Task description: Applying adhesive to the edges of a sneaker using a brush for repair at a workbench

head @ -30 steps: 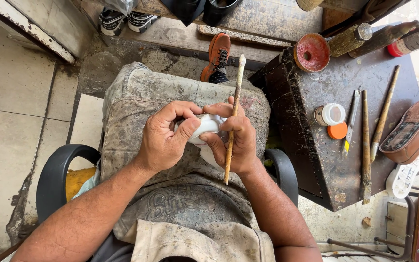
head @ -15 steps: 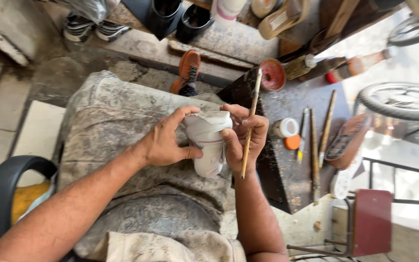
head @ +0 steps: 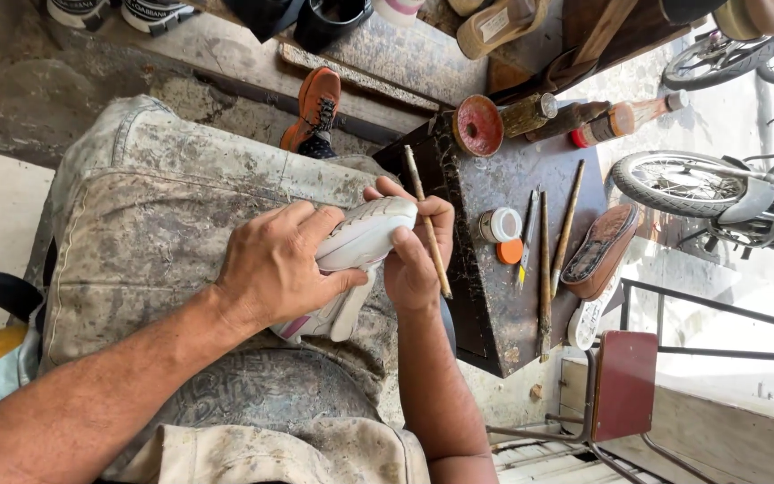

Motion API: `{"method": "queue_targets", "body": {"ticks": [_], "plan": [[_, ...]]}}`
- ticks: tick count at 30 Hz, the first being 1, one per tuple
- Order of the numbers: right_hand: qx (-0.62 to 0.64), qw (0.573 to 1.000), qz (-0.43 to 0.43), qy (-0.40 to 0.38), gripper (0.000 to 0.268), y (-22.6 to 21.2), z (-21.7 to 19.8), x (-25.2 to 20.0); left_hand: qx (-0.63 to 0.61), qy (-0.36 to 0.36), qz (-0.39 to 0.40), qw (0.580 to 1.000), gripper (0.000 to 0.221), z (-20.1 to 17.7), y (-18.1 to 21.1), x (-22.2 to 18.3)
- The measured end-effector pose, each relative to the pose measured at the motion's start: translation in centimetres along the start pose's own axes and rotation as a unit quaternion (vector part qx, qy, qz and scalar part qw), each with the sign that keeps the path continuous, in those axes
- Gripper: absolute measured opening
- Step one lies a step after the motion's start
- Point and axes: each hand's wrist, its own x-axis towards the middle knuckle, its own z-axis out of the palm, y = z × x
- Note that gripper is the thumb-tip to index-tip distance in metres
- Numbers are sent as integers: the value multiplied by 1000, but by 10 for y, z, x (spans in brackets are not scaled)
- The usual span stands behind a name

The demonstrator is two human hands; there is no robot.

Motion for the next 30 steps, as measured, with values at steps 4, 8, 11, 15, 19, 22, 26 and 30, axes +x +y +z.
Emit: {"method": "queue_targets", "body": {"ticks": [4, 8, 11, 15, 19, 22, 26, 30], "plan": [[23, 1000, 20, -1, 42, 11, -2, -4, 18, -9, -18, 1000, 64, 2, -2, -11], [33, 999, 23, 1, 43, 15, -6, -6, 31, -16, -17, 999, 67, 9, -10, -19], [35, 999, 26, 1, 43, 19, -10, -6, 10, -24, -20, 999, 72, 13, -15, -20], [31, 999, 36, -2, 41, 22, -18, -6, -103, -54, -30, 993, 84, 15, -35, -27], [32, 998, 57, 10, 40, 25, -24, -7, -193, -177, -113, 958, 91, 1, -52, -40], [41, 997, 65, 16, 38, 26, -22, -6, -298, -169, -159, 926, 85, 15, -68, -41], [33, 997, 72, 13, 38, 26, -17, -5, -365, -147, -162, 905, 66, 27, -68, -24], [26, 996, 82, 11, 39, 25, -25, -5, -452, -147, -195, 858, 45, 46, -73, -18]]}}
